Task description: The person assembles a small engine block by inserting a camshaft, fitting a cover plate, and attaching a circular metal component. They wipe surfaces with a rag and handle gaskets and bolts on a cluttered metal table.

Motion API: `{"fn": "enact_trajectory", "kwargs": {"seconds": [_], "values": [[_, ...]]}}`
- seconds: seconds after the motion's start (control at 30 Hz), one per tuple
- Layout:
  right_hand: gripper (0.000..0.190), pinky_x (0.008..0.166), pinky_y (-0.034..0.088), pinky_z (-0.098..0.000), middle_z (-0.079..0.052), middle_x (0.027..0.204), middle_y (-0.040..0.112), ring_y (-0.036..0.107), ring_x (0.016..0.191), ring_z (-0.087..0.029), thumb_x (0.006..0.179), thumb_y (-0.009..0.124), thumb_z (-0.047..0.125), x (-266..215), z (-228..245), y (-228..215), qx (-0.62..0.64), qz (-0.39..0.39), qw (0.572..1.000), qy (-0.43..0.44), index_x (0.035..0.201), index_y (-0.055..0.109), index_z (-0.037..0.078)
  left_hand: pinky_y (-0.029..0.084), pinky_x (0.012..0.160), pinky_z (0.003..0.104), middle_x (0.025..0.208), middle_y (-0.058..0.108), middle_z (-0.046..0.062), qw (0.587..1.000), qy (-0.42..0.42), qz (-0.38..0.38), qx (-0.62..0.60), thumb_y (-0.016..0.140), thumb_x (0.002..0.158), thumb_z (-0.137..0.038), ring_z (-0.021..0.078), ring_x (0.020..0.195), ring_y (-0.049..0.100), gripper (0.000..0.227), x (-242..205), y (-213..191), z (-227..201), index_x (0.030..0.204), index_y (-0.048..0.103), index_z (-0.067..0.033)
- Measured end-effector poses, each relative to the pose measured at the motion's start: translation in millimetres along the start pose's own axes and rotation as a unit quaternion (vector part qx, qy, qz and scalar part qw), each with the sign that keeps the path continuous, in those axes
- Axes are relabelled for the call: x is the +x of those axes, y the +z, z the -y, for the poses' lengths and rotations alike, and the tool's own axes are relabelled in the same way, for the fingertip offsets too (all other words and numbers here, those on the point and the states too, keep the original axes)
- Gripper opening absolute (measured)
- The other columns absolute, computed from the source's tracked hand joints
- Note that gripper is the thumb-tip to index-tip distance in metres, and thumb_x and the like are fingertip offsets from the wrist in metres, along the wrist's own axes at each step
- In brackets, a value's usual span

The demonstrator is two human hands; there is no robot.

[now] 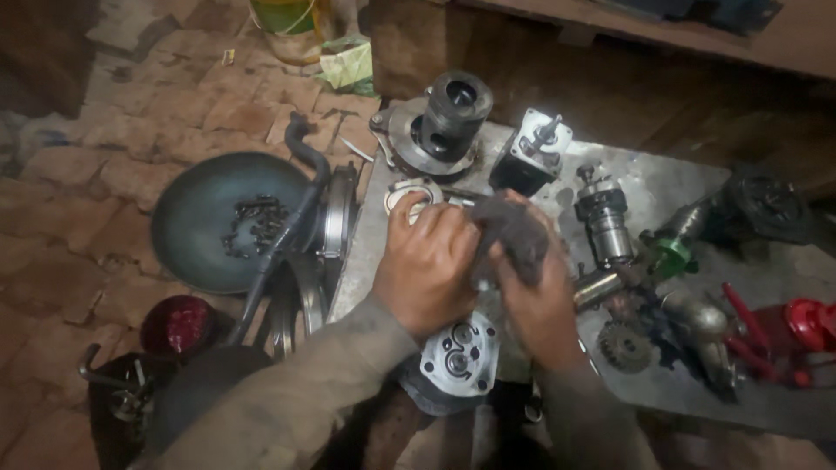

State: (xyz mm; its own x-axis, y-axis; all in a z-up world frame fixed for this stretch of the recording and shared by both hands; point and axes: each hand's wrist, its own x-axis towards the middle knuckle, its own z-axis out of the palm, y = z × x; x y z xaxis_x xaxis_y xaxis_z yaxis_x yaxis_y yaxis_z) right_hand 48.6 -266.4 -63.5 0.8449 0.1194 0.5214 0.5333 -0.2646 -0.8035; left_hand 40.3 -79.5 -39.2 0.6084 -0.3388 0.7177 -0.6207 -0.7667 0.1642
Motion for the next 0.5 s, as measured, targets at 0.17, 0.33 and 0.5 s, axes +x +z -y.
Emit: {"fn": "enact_trajectory", "kwargs": {"seconds": [0.17, 0.33, 0.5], "values": [[0.023, 0.073, 0.05, -0.0326, -0.017, 0.103, 0.077, 0.064, 0.083, -0.018, 0.103, 0.069, 0.013, 22, -19, -4, -0.061, -0.043, 0.97, 0.231, 0.12, 0.074, -0.002, 0.036, 0.114, 0.059, 0.101, 0.059, 0.011, 0.999, 0.034, 0.029, -0.016, 0.084, 0.069, -0.016, 0.0296, 0.104, 0.062, 0.064, -3, -2, -6, 0.127, 0.06, -0.0023], [0.03, 0.079, 0.058, -0.0322, -0.009, 0.111, 0.07, 0.07, 0.089, -0.016, 0.1, 0.065, 0.021, 30, -17, -13, 0.225, -0.147, 0.917, 0.294, 0.124, 0.062, 0.004, 0.048, 0.102, 0.045, 0.11, 0.067, 0.014, 0.98, -0.07, 0.002, -0.184, 0.085, 0.065, -0.012, 0.0309, 0.105, 0.068, 0.067, -4, -3, -6, 0.127, 0.059, -0.0038], [0.042, 0.12, 0.041, -0.0352, -0.009, 0.123, 0.064, 0.063, 0.118, -0.021, 0.108, 0.055, 0.041, 9, 11, -4, 0.278, 0.002, 0.958, 0.072, 0.127, 0.059, 0.004, 0.056, 0.094, 0.031, 0.115, 0.073, 0.013, 0.866, -0.259, 0.0, -0.428, 0.077, 0.071, -0.003, 0.024, 0.108, 0.073, 0.063, -14, 21, 8, 0.131, 0.058, -0.0011]]}}
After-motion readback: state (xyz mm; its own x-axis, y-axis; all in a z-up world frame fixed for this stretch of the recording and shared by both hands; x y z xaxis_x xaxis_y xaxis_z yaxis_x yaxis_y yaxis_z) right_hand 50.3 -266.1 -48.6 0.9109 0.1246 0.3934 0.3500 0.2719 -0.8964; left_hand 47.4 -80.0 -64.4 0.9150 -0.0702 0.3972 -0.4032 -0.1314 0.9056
